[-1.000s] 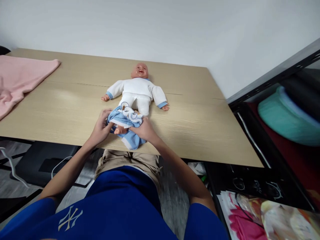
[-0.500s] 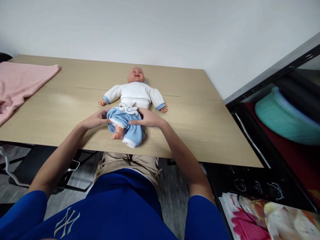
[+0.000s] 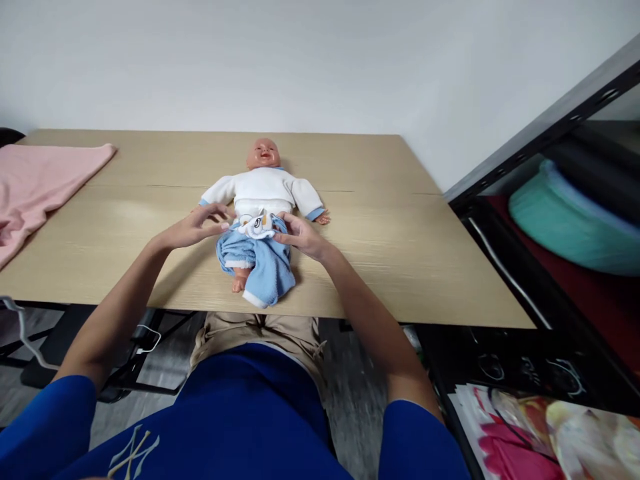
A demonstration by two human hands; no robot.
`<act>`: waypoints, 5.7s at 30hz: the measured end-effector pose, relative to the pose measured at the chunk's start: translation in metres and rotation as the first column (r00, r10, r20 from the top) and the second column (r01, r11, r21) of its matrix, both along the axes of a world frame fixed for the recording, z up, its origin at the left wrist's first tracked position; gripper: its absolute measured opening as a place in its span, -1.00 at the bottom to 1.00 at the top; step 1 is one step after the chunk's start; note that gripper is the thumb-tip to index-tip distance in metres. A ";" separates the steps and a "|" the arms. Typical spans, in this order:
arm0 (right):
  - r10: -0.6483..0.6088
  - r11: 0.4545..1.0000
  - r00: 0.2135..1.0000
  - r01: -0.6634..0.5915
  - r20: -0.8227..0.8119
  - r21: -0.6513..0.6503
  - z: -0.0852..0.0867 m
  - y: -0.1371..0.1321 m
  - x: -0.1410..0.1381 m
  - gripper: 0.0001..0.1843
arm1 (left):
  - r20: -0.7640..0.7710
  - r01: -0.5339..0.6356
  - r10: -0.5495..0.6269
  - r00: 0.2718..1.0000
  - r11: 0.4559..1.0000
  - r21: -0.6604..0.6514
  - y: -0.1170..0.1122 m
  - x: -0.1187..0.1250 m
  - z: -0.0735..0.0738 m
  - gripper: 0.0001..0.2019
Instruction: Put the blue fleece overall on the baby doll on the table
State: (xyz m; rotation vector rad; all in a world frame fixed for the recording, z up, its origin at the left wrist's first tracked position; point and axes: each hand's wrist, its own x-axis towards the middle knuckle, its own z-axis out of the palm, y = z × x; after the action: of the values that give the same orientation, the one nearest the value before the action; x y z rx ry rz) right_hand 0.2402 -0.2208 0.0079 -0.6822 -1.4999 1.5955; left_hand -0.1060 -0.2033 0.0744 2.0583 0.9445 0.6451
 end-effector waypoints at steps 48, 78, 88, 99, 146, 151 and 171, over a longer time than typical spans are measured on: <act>0.304 0.948 0.943 -0.285 0.134 -0.143 0.026 -0.032 0.033 -0.22 | 0.172 0.600 -0.579 0.797 0.728 -0.331 0.037 0.091 0.012 -0.51; 0.137 0.970 0.984 -0.111 0.111 -0.215 0.024 -0.030 0.026 -0.27 | 0.108 0.478 -0.470 0.876 0.818 -0.321 0.032 0.090 0.001 -0.41; 0.260 0.965 0.931 -0.238 0.258 -0.112 0.021 -0.026 0.035 -0.36 | 0.063 0.576 -0.611 0.789 0.701 -0.421 0.041 0.090 -0.004 -0.40; -0.415 0.904 0.844 0.424 0.340 0.051 0.032 -0.085 0.002 -0.39 | -0.052 0.461 -0.504 0.862 0.823 -0.332 0.013 0.102 0.014 -0.60; -0.800 0.597 0.595 0.776 0.080 0.202 -0.036 -0.142 -0.045 -0.34 | -0.171 0.577 -0.581 0.796 0.813 -0.080 0.006 0.104 -0.002 -0.55; -0.783 0.618 0.599 0.723 0.167 0.307 -0.037 -0.120 -0.026 -0.59 | -0.183 0.592 -0.593 0.784 0.803 -0.064 0.012 0.102 0.000 -0.73; -0.343 0.864 0.779 0.043 0.524 0.502 0.049 -0.078 0.050 -0.54 | -0.396 0.542 -0.449 0.801 0.825 0.161 0.000 0.078 0.031 -0.47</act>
State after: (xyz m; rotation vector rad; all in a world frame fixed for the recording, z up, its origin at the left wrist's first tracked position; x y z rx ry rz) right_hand 0.2903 -0.2986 0.0570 -1.0830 -2.0930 0.8086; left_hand -0.0276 -0.2034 0.1049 2.5847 0.4549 0.1272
